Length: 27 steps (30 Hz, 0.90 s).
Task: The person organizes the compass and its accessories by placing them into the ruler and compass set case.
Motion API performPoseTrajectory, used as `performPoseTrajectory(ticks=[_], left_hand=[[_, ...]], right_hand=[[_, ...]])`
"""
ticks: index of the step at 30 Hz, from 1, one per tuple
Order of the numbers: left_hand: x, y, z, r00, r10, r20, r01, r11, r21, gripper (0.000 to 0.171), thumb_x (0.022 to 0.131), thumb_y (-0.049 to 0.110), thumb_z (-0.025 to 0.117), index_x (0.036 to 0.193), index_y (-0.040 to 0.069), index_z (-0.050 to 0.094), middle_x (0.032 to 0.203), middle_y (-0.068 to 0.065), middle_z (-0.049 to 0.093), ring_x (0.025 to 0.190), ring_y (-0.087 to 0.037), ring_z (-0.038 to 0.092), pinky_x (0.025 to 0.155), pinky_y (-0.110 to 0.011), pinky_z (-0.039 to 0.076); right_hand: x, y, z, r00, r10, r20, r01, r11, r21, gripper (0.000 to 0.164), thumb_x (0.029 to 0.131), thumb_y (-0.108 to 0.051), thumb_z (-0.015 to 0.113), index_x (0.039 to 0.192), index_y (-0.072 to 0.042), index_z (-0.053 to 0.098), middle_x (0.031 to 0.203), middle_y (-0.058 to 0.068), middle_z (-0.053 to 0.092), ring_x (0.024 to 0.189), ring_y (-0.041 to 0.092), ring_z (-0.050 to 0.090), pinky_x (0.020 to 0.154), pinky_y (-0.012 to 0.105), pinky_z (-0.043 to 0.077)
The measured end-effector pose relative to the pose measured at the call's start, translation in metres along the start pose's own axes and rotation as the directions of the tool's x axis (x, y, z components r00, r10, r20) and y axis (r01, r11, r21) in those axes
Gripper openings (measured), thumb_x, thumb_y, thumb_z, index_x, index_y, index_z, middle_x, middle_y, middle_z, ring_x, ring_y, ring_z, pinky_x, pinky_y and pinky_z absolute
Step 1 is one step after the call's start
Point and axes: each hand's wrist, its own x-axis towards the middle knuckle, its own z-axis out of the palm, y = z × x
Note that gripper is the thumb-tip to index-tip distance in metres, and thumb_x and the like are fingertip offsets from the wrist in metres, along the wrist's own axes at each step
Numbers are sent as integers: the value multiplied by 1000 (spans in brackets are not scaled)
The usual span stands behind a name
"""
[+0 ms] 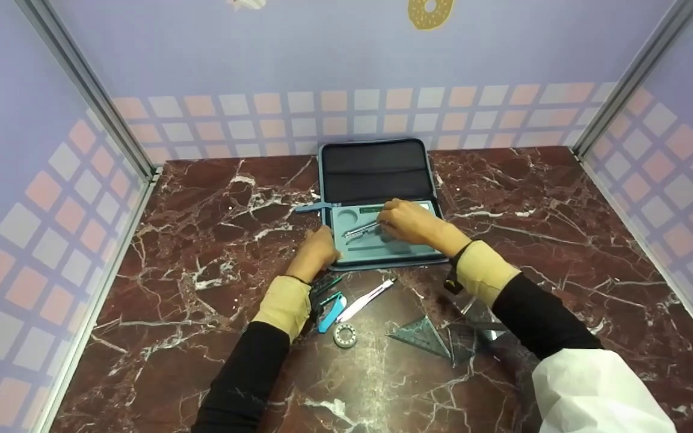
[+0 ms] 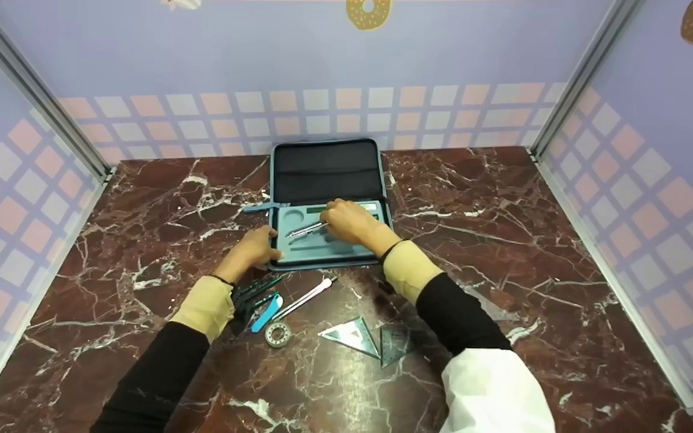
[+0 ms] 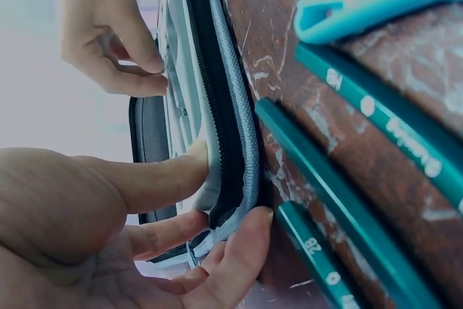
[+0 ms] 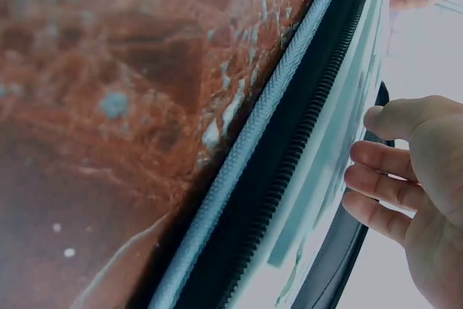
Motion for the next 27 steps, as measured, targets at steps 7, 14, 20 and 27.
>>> performPoseTrajectory(ticks=[7,14,20,27], left_hand=[[1,0,-1,1000,-10,-10,10,1000,19,53,96,12,74,141,-3,50,152,-34,37,125,-44,53,90,-42,54],[1,2,-1,1000,-9,-8,9,1000,1,53,97,11,73,142,-3,49,153,-33,36,123,-41,55,84,-39,55],[1,2,0,1000,-17,3,17,1000,18,53,98,12,72,143,-2,49,151,-32,38,124,-42,54,89,-41,54],[3,2,0,1000,0,13,-1,999,52,53,97,12,73,142,-4,48,150,-29,43,134,-40,45,94,-41,52]], right_hand=[[-10,-10,-8,997,-47,-61,50,998,43,16,94,-4,71,108,0,77,107,17,70,101,36,66,89,49,54],[-22,-28,-12,985,-133,-114,137,990,30,14,93,-6,75,106,0,77,104,14,69,97,32,66,86,46,54],[-29,-46,-12,976,-204,-83,206,978,23,17,94,-15,77,105,-2,76,102,11,70,97,29,65,90,42,54],[-39,-69,-10,978,-210,7,210,978,14,21,93,-22,78,107,-6,76,103,8,71,96,25,65,87,39,55]])
